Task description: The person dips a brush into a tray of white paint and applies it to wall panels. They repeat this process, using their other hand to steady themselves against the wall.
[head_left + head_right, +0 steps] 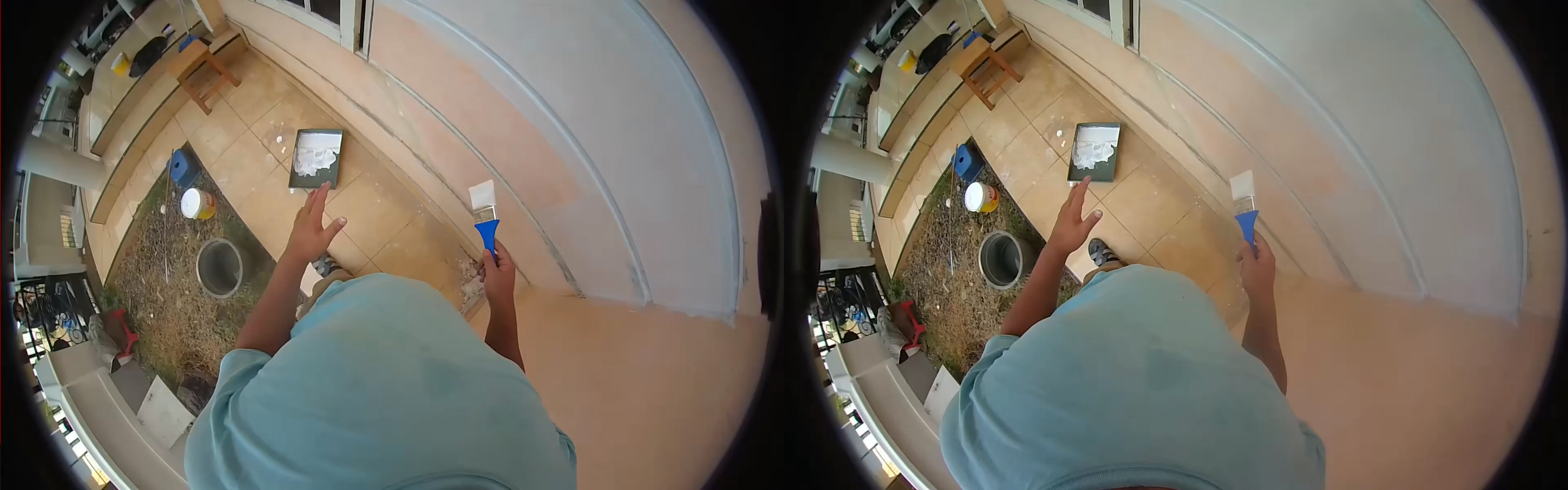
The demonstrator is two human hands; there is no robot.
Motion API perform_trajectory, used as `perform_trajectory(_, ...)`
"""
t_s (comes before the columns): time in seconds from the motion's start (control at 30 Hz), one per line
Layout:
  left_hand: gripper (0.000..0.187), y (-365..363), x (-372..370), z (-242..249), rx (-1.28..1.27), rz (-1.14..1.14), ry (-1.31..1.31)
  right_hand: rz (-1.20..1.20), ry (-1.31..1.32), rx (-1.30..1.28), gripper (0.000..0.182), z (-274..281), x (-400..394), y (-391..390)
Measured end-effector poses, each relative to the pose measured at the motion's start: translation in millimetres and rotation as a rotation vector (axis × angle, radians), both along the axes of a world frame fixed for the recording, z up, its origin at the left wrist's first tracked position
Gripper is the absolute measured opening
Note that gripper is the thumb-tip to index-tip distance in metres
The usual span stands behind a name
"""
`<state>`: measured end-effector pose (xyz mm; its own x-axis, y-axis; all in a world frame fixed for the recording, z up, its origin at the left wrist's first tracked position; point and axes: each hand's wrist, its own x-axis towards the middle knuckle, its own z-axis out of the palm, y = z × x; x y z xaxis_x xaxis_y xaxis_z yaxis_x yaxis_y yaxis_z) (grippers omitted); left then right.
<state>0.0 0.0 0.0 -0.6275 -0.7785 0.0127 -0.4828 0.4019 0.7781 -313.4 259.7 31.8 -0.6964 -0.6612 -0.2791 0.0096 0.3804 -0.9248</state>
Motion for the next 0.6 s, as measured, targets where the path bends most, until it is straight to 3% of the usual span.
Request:
perform_trajectory(0.07,0.08,9.9,5.2,-4.1,-0.02,0.029,0.031,-0.039,-0.034,-0.048,0.036,8.9,-5.3,-3.9)
perform_trajectory(0.1,0.08,-37.0,63.3,-7.7,0.017,0.05,0.02,-0.019,-0.045,-0.01,0.036,11.8,46.1,-60.3)
perform_trajectory(0.17,0.078,-54.0,89.8,-5.4,0.042,0.116,0.021,-0.016,-0.062,-0.025,0.035,15.9,58.7,-98.8)
perform_trajectory(0.23,0.078,-99.3,99.4,11.6,0.072,0.175,0.071,0.052,-0.036,-0.089,0.035,15.7,60.9,-162.4)
perform_trajectory(0.3,0.076,-110.9,114.6,16.6,0.206,0.208,0.287,0.108,-0.025,-0.088,0.035,21.4,69.6,-192.8)
perform_trajectory(0.43,0.071,-133.7,134.6,28.9,0.168,0.221,0.386,0.286,-0.026,-0.095,0.036,35.8,83.7,-247.6)
perform_trajectory(0.5,0.073,-141.0,134.3,32.0,0.172,0.245,0.554,0.339,-0.038,-0.074,0.036,36.6,82.4,-271.7)
perform_trajectory(0.6,0.089,-144.5,121.9,49.0,0.258,0.336,0.569,0.445,-0.051,-0.068,0.037,34.4,73.5,-305.6)
